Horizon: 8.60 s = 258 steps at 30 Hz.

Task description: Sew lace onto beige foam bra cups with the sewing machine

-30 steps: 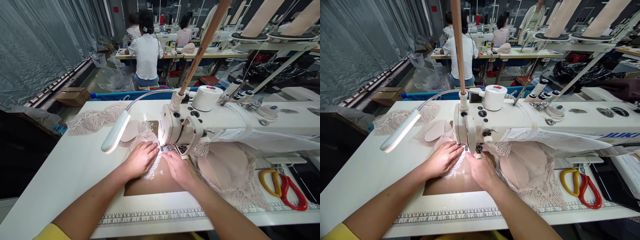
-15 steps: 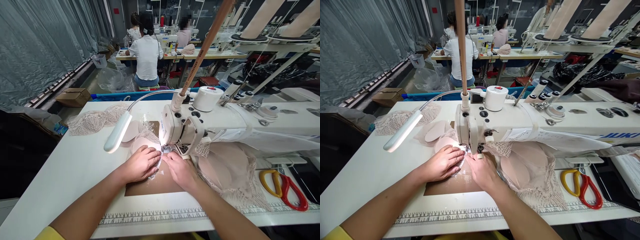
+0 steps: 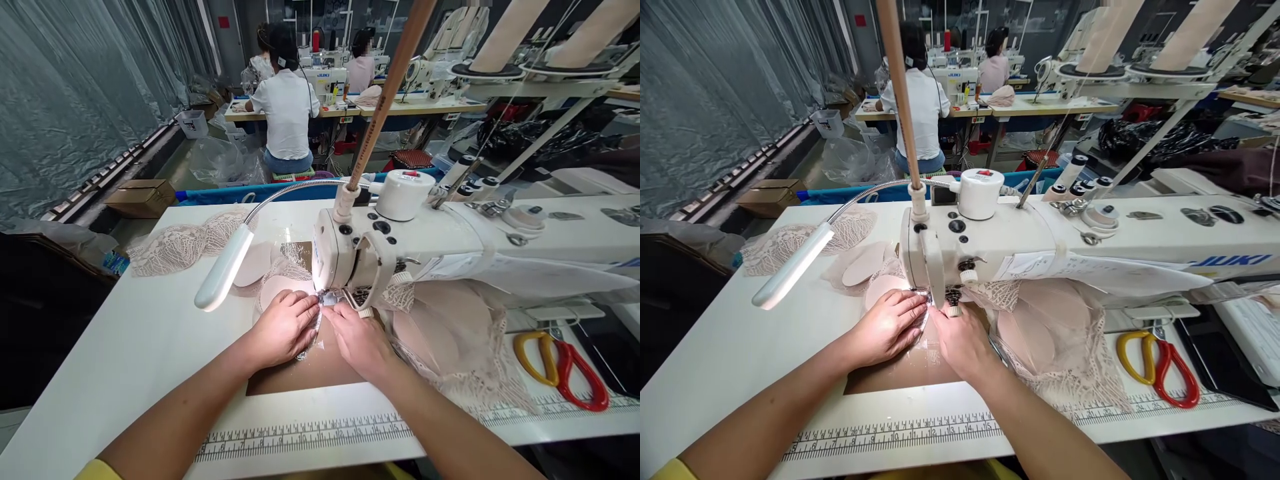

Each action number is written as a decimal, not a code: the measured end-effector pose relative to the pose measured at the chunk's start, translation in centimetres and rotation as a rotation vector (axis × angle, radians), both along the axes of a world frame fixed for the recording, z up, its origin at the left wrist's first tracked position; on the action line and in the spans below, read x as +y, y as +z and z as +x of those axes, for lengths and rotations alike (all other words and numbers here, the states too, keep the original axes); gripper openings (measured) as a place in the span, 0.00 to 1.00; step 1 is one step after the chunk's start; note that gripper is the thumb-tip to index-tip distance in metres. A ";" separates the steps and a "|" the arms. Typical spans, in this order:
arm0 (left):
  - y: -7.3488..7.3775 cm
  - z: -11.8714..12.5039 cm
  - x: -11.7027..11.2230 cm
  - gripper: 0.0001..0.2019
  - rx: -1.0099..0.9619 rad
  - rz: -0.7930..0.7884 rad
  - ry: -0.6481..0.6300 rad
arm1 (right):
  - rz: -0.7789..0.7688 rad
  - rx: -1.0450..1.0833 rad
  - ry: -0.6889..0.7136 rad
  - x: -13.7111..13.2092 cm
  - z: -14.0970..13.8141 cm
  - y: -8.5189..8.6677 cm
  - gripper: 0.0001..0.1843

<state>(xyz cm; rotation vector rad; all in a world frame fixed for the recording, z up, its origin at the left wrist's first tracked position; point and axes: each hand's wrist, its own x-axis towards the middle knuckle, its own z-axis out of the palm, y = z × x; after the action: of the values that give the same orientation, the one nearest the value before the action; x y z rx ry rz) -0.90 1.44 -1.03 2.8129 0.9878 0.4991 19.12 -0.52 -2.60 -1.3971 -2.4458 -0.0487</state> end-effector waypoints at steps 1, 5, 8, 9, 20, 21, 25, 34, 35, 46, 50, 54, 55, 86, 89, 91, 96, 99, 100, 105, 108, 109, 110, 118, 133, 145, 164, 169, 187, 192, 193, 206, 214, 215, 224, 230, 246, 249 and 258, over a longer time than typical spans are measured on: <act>0.0 0.0 0.1 0.18 -0.003 -0.001 0.000 | -0.002 0.005 0.001 0.0 0.0 0.0 0.21; 0.3 0.1 0.3 0.19 0.011 -0.012 0.024 | -0.018 0.024 0.008 0.0 0.1 0.2 0.21; 0.2 0.2 0.3 0.21 0.017 -0.015 0.044 | -0.048 0.054 0.030 0.0 0.3 0.4 0.21; 0.2 0.1 0.3 0.21 0.011 -0.012 0.044 | -0.060 0.069 0.040 -0.1 0.4 0.4 0.20; -0.3 -0.4 0.2 0.20 -0.011 -0.013 0.034 | -0.080 0.121 0.205 -1.0 1.1 0.5 0.19; -0.3 -0.5 0.2 0.19 -0.009 -0.016 0.033 | -0.080 0.122 0.212 -1.0 1.1 0.5 0.19; -0.1 -0.8 0.2 0.18 -0.039 -0.026 0.009 | -0.097 0.122 0.222 -1.1 1.1 0.5 0.19; 0.5 -1.4 0.0 0.15 -0.087 -0.094 -0.029 | -0.111 0.129 0.227 -1.2 1.2 0.4 0.17; 0.5 -1.4 -0.1 0.13 -0.075 -0.101 -0.026 | -0.113 0.135 0.226 -1.2 1.2 0.4 0.17; 0.1 -1.2 -0.1 0.11 -0.138 -0.163 0.027 | -0.064 0.246 0.256 -1.2 1.2 0.4 0.15; 0.1 -1.1 -0.1 0.10 -0.180 -0.212 0.060 | -0.060 0.253 0.208 -1.2 1.1 0.4 0.15; 0.1 -0.9 -0.2 0.13 -0.182 -0.218 0.092 | -0.088 0.207 0.232 -1.3 0.9 0.6 0.16; 0.1 -0.9 -0.2 0.13 -0.185 -0.225 0.089 | -0.102 0.177 0.247 -1.3 0.8 0.6 0.17; 0.5 -1.7 -0.4 0.13 0.100 -0.010 -0.144 | -0.167 0.101 0.324 -1.4 1.3 0.9 0.17; 0.6 -1.7 -0.3 0.12 0.109 0.001 -0.149 | -0.162 0.112 0.304 -1.4 1.3 1.1 0.18; 0.6 -1.6 -0.3 0.12 0.116 0.009 -0.150 | -0.163 0.130 0.281 -1.4 1.4 1.3 0.18; 0.5 -1.6 -0.3 0.13 0.132 -0.006 -0.143 | -0.143 0.152 0.249 -1.3 1.4 1.4 0.18; 0.5 -1.6 -0.4 0.14 0.124 -0.028 -0.145 | -0.121 0.112 0.265 -1.4 1.2 1.3 0.18; 0.5 -1.6 -0.4 0.14 0.116 -0.038 -0.144 | -0.113 0.091 0.270 -1.4 1.2 1.2 0.18; 0.7 -1.3 -0.5 0.14 -0.001 -0.106 -0.074 | -0.117 0.033 0.261 -1.5 1.1 1.0 0.17; 0.6 -0.7 -0.2 0.16 -0.040 -0.093 -0.011 | -0.101 0.042 0.259 -1.5 1.1 0.8 0.17; 0.4 -0.5 -0.1 0.16 -0.027 -0.079 0.008 | -0.093 0.046 0.261 -1.5 1.1 0.7 0.16; 0.3 -0.3 0.0 0.17 -0.006 -0.064 0.021 | -0.087 0.049 0.262 -1.5 1.1 0.7 0.16; 0.0 0.2 0.1 0.17 0.095 0.005 0.047 | -0.115 0.017 0.238 -1.4 1.0 1.1 0.16; 0.1 -0.3 1.0 0.16 0.074 -0.034 -0.017 | -0.043 -0.039 0.092 -0.4 0.3 1.1 0.19; 0.0 -0.4 1.5 0.17 0.069 -0.020 0.085 | 0.013 -0.080 0.027 0.1 0.2 0.6 0.25; 0.0 -0.5 1.5 0.17 0.127 0.064 0.084 | -0.049 0.024 0.027 -0.1 0.4 0.8 0.21; 0.5 -0.2 1.5 0.16 0.194 0.066 0.093 | -0.046 0.018 0.029 0.0 0.4 0.8 0.21; 2.7 0.5 -1.3 0.14 0.176 -0.153 0.117 | 0.000 0.114 0.065 -0.1 1.3 0.1 0.21; 2.0 0.7 -1.5 0.15 0.153 -0.128 0.037 | -0.014 0.147 0.119 -0.4 1.3 0.9 0.19; 1.8 0.7 -1.5 0.15 0.157 -0.119 0.038 | -0.014 0.143 0.135 -0.4 1.2 1.0 0.18; 1.4 0.0 -1.0 0.18 0.152 -0.093 0.037 | -0.021 0.109 0.131 -0.5 1.1 0.6 0.14; 1.4 0.4 -1.8 0.12 0.068 -0.156 0.045 | -0.093 0.142 0.123 -0.4 1.3 1.0 0.15; 1.2 0.4 -1.7 0.13 0.050 -0.163 0.057 | -0.097 0.143 0.121 -0.4 1.3 1.0 0.16; 0.9 0.0 -1.3 0.10 -0.108 -0.266 0.043 | -0.097 0.176 0.158 -0.5 1.1 0.8 0.12; 0.7 0.5 -1.5 0.14 -0.049 -0.165 0.057 | -0.045 0.136 0.217 -0.6 1.5 0.5 0.13; -0.2 0.3 -0.7 0.13 0.119 -0.008 -0.007 | 0.088 0.076 0.190 -0.6 1.0 0.2 0.12; -0.3 0.4 -0.8 0.14 0.121 -0.009 0.016 | 0.079 0.069 0.191 -0.6 1.0 0.4 0.13; 0.0 -0.1 0.2 0.18 0.107 -0.022 0.023 | 0.063 0.027 0.142 -0.3 0.7 0.0 0.13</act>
<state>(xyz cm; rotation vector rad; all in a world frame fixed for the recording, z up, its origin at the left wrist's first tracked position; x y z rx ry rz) -1.03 1.59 -1.03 2.8377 1.0391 0.3409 19.78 -0.82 -2.57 -1.1872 -2.4917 -0.0723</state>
